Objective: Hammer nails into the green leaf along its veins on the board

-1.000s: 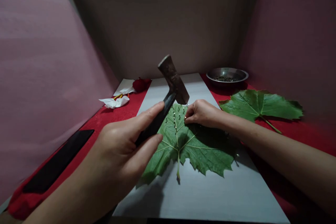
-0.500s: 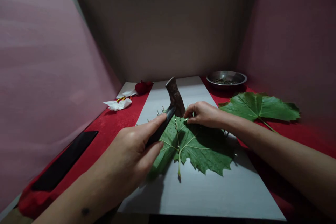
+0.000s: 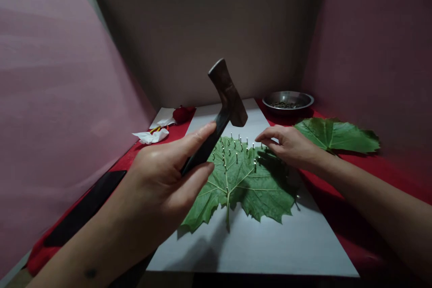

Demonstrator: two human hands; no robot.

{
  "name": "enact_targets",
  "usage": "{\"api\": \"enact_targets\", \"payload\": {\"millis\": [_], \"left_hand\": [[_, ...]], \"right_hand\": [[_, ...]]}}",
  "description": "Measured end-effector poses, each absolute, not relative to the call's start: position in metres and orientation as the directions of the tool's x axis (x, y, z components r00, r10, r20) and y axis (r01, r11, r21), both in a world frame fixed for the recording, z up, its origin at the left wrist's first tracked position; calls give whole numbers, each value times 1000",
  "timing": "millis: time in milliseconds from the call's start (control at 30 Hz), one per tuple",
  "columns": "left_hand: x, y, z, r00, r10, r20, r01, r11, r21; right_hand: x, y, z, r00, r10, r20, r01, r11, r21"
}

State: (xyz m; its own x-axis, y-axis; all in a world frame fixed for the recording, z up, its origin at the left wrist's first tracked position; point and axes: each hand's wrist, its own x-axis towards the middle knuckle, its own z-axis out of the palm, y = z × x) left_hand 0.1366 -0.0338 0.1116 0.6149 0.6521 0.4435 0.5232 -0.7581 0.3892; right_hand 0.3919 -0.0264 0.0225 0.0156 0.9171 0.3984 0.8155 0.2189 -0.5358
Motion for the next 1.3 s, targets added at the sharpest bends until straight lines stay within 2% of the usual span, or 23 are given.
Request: {"api": "enact_targets", "payload": {"millis": [67, 167, 233, 333, 467, 533, 567, 667, 767, 900, 1000, 1067, 1100, 1200, 1300], "left_hand": [[142, -32, 105, 674, 637, 374, 541, -771, 337], [148, -26, 94, 747, 639, 182, 598, -766, 233], [149, -24, 94, 751, 645, 140, 607, -759, 236], [144, -30, 105, 757, 621, 204, 566, -779, 271], [134, -41, 109, 675, 574, 464, 522, -815, 250], [133, -41, 99, 652, 575, 495, 527, -812, 250], [134, -39, 92, 673, 580, 459, 537, -810, 237], [141, -29, 76, 731, 650, 209, 622, -760, 188], [146, -22, 79, 709, 694, 129, 649, -712, 267], [139, -30, 99, 662, 705, 253, 616, -705, 352], [131, -39, 100, 589, 680, 437, 606, -729, 317], [129, -41, 91, 601, 631, 490, 573, -768, 285], [130, -39, 85, 639, 612, 466, 557, -786, 269], [135, -31, 68, 704, 669, 238, 643, -743, 188], [136, -27, 67, 696, 693, 185, 670, -720, 178]], "right_hand": [[394, -26, 21, 23, 904, 427, 811, 233, -537], [394, -25, 21, 34, 910, 412, 806, 219, -549], [393, -26, 21, 41, 919, 392, 824, 191, -533], [391, -25, 20, 47, 922, 385, 838, 174, -517], [392, -24, 18, 63, 900, 432, 823, 198, -533], [394, -23, 17, 85, 883, 462, 812, 207, -546], [394, -23, 16, 98, 876, 472, 807, 208, -553], [394, -24, 15, 110, 874, 474, 799, 206, -565], [392, -25, 15, 102, 878, 467, 797, 209, -567], [391, -25, 13, 100, 883, 459, 794, 207, -571], [392, -24, 13, 112, 882, 458, 782, 206, -588], [394, -23, 13, 131, 878, 460, 779, 196, -596], [394, -23, 13, 142, 875, 462, 779, 189, -598], [394, -24, 14, 157, 869, 469, 784, 179, -595], [393, -25, 14, 144, 871, 469, 795, 181, -579]]}}
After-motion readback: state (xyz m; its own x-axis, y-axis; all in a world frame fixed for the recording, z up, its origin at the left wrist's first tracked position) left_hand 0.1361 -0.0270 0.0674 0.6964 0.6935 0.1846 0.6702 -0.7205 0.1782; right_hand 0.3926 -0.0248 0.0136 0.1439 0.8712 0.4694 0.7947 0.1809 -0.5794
